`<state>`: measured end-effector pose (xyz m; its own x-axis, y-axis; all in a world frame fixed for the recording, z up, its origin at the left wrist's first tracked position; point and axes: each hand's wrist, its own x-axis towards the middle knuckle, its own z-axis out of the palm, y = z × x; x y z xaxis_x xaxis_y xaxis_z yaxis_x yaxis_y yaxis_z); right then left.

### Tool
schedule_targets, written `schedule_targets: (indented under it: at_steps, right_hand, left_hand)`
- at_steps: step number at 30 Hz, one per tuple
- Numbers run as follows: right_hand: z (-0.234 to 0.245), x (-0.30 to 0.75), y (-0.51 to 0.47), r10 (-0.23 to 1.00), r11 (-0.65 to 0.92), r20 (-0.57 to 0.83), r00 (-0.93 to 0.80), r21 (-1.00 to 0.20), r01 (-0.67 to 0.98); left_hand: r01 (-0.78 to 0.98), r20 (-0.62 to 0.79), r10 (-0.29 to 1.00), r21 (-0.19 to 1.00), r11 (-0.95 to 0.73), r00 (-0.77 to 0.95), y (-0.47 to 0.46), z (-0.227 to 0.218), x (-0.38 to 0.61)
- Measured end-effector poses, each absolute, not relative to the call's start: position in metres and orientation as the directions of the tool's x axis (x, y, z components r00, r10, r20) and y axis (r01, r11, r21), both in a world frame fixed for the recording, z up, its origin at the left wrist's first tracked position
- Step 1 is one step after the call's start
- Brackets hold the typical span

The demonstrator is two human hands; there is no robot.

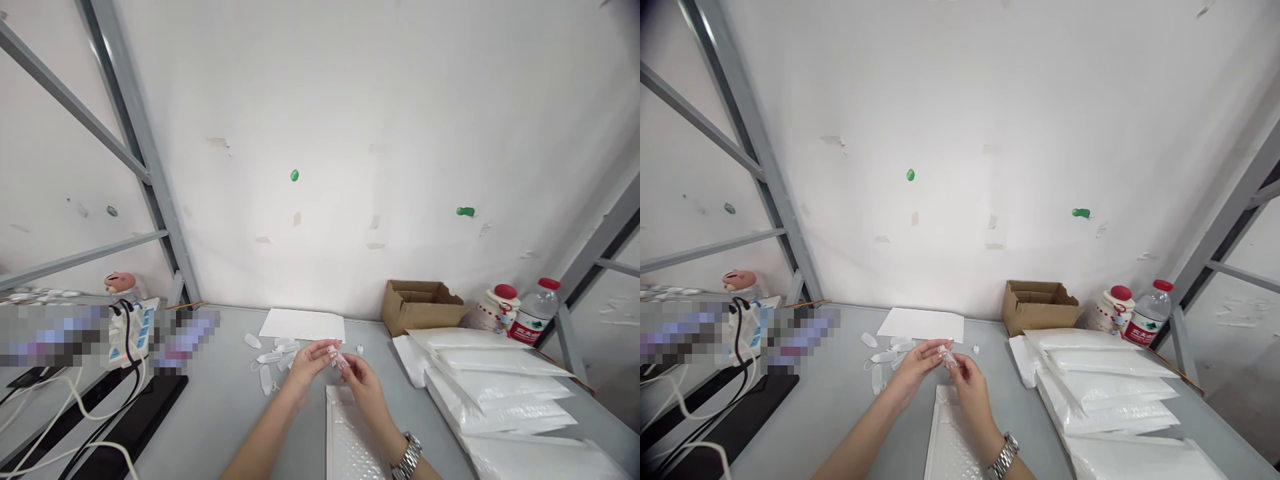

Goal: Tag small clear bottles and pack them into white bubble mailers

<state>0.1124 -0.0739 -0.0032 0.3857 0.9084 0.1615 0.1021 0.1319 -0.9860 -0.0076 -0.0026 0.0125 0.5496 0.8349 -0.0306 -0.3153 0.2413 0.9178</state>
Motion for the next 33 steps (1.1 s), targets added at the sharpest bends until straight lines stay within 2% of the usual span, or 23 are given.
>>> schedule_targets:
  at_steps: [11,22,29,33]
  right_hand:
    - [-0.005,0.115,-0.070,0.903,0.156,0.140,0.406,-0.988,-0.008]
    - [-0.004,0.113,-0.073,0.943,0.113,0.120,0.310,-0.993,0.040]
    - [-0.001,0.111,-0.075,0.916,0.128,0.159,0.369,-0.986,0.109]
    - [-0.002,0.111,-0.077,0.888,0.151,0.214,0.407,-0.972,0.182]
  left_hand:
    - [-0.295,0.004,0.803,0.931,0.215,0.596,-0.005,0.021,-0.008]
    - [-0.297,-0.071,0.831,0.915,0.274,0.551,-0.002,0.014,-0.009]
    - [-0.343,-0.086,0.793,0.870,0.355,0.603,-0.002,0.013,-0.008]
    - [-0.362,-0.079,0.829,0.874,0.325,0.553,-0.001,0.010,-0.008]
